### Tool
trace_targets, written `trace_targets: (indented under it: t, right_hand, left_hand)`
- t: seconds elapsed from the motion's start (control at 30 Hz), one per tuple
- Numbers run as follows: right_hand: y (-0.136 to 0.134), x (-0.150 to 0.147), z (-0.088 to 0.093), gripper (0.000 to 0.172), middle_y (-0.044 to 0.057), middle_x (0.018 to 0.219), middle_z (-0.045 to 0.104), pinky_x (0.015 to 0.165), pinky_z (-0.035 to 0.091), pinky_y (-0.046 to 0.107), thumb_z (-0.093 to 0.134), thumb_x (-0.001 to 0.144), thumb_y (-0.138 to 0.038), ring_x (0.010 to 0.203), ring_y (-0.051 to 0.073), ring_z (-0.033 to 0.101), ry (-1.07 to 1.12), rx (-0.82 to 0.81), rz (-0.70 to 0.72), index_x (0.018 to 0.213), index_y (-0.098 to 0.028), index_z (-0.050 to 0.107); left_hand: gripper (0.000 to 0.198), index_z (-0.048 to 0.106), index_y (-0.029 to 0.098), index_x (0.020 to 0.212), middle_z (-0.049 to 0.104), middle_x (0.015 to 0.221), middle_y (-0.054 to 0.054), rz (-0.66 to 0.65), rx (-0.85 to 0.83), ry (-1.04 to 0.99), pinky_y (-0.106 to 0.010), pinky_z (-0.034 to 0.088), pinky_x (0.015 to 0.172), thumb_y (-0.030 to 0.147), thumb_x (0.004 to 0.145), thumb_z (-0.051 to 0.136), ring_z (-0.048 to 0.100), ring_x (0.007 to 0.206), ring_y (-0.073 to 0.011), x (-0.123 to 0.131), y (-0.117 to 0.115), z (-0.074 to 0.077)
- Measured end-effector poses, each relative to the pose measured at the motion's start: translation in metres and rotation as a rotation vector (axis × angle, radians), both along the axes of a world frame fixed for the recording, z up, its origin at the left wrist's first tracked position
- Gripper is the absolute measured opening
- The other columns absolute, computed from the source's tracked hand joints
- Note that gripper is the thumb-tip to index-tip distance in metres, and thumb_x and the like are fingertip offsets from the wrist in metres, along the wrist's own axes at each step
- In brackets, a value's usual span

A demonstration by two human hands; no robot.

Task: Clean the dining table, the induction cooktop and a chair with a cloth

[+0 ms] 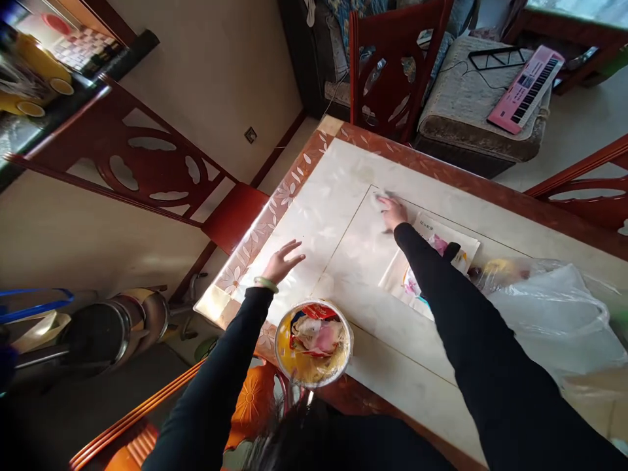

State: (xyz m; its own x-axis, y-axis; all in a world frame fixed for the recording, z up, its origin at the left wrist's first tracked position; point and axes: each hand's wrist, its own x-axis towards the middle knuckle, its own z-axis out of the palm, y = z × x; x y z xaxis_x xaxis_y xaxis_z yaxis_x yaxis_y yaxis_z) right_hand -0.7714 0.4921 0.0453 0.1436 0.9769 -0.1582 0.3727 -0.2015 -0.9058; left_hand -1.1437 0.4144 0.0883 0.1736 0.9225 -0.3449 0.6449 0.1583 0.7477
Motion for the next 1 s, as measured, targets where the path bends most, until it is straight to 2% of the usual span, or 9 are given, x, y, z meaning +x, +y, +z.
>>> trace_targets:
  t: [0.1,0.3,0.4,0.57,0.67,0.77,0.83,0.9,1.0]
  right_hand:
    - [-0.031,-0.016,-0.021,0.066,0.013,0.156,0.059,0.127,0.037,0.063,0.055,0.082,-0.005,0.145,0.036,0.05,-0.31,-0.046,-0.16,0.143,-0.024,0.07]
    - [-0.165,-0.07,-0.057,0.063,0.003,0.152,0.066,0.124,0.044,0.062,0.057,0.079,-0.005,0.143,0.036,0.055,-0.263,0.02,0.342,0.13,-0.036,0.078]
    - [-0.146,-0.046,-0.054,0.064,0.003,0.147,0.07,0.124,0.047,0.053,0.051,0.08,-0.006,0.141,0.029,0.06,-0.158,0.065,0.408,0.132,-0.031,0.077]
    - [-0.088,-0.028,-0.043,0.066,0.019,0.161,0.055,0.126,0.037,0.068,0.055,0.085,-0.012,0.149,0.042,0.048,-0.377,0.036,0.034,0.15,-0.019,0.064]
    - [-0.134,-0.063,-0.048,0.068,0.021,0.163,0.05,0.119,0.04,0.074,0.055,0.086,-0.01,0.145,0.045,0.048,-0.481,0.041,0.096,0.153,-0.022,0.062]
    - [-0.194,-0.093,-0.057,0.067,0.011,0.156,0.06,0.119,0.048,0.061,0.054,0.085,-0.008,0.139,0.038,0.054,-0.506,0.109,0.321,0.145,-0.034,0.069]
    - [-0.202,-0.092,-0.057,0.064,0.006,0.148,0.067,0.118,0.051,0.051,0.053,0.084,-0.007,0.133,0.032,0.059,-0.502,0.138,0.399,0.138,-0.037,0.073]
    - [-0.175,-0.076,-0.053,0.061,0.007,0.143,0.07,0.118,0.05,0.05,0.051,0.087,-0.009,0.132,0.031,0.06,-0.503,0.157,0.396,0.139,-0.034,0.072]
    - [-0.097,-0.05,-0.046,0.06,0.017,0.146,0.064,0.12,0.043,0.06,0.05,0.091,-0.015,0.137,0.036,0.055,-0.563,0.153,0.184,0.148,-0.023,0.064]
  left_hand:
    - [0.088,0.064,0.021,0.153,0.059,0.16,-0.017,0.156,-0.186,-0.245,-0.052,0.045,0.124,0.072,0.082,0.079,0.054,0.15,-0.0385,-0.02,-0.062,0.008]
    - [0.104,0.061,0.022,0.154,0.049,0.168,-0.021,0.518,-0.384,-0.417,-0.053,0.044,0.124,0.077,0.069,0.088,0.047,0.155,-0.0422,-0.04,-0.177,0.023]
    - [0.106,0.055,0.024,0.159,0.056,0.163,-0.019,0.625,-0.451,-0.506,-0.052,0.049,0.12,0.068,0.07,0.092,0.054,0.15,-0.0414,-0.034,-0.216,0.025]
    - [0.096,0.062,0.022,0.15,0.075,0.139,-0.015,0.702,-0.448,-0.646,-0.047,0.055,0.114,0.053,0.067,0.098,0.068,0.134,-0.037,-0.013,-0.268,0.013]
    - [0.088,0.064,0.022,0.143,0.078,0.129,-0.014,0.776,-0.493,-0.627,-0.048,0.061,0.102,0.046,0.065,0.096,0.074,0.12,-0.0347,0.003,-0.286,0.003]
    - [0.08,0.065,0.02,0.137,0.079,0.12,-0.012,0.843,-0.476,-0.661,-0.043,0.064,0.091,0.035,0.063,0.089,0.076,0.107,-0.0317,0.015,-0.29,-0.003]
    - [0.073,0.068,0.017,0.129,0.08,0.113,-0.011,0.878,-0.434,-0.69,-0.04,0.063,0.09,0.027,0.058,0.083,0.076,0.107,-0.0309,0.018,-0.291,-0.003]
    - [0.066,0.069,0.016,0.121,0.08,0.106,-0.01,0.904,-0.419,-0.696,-0.038,0.062,0.091,0.022,0.055,0.078,0.075,0.109,-0.0307,0.014,-0.293,-0.002]
    - [0.06,0.07,0.017,0.115,0.08,0.104,-0.008,0.939,-0.415,-0.679,-0.037,0.061,0.091,0.02,0.056,0.072,0.074,0.109,-0.0303,0.0,-0.304,0.006]
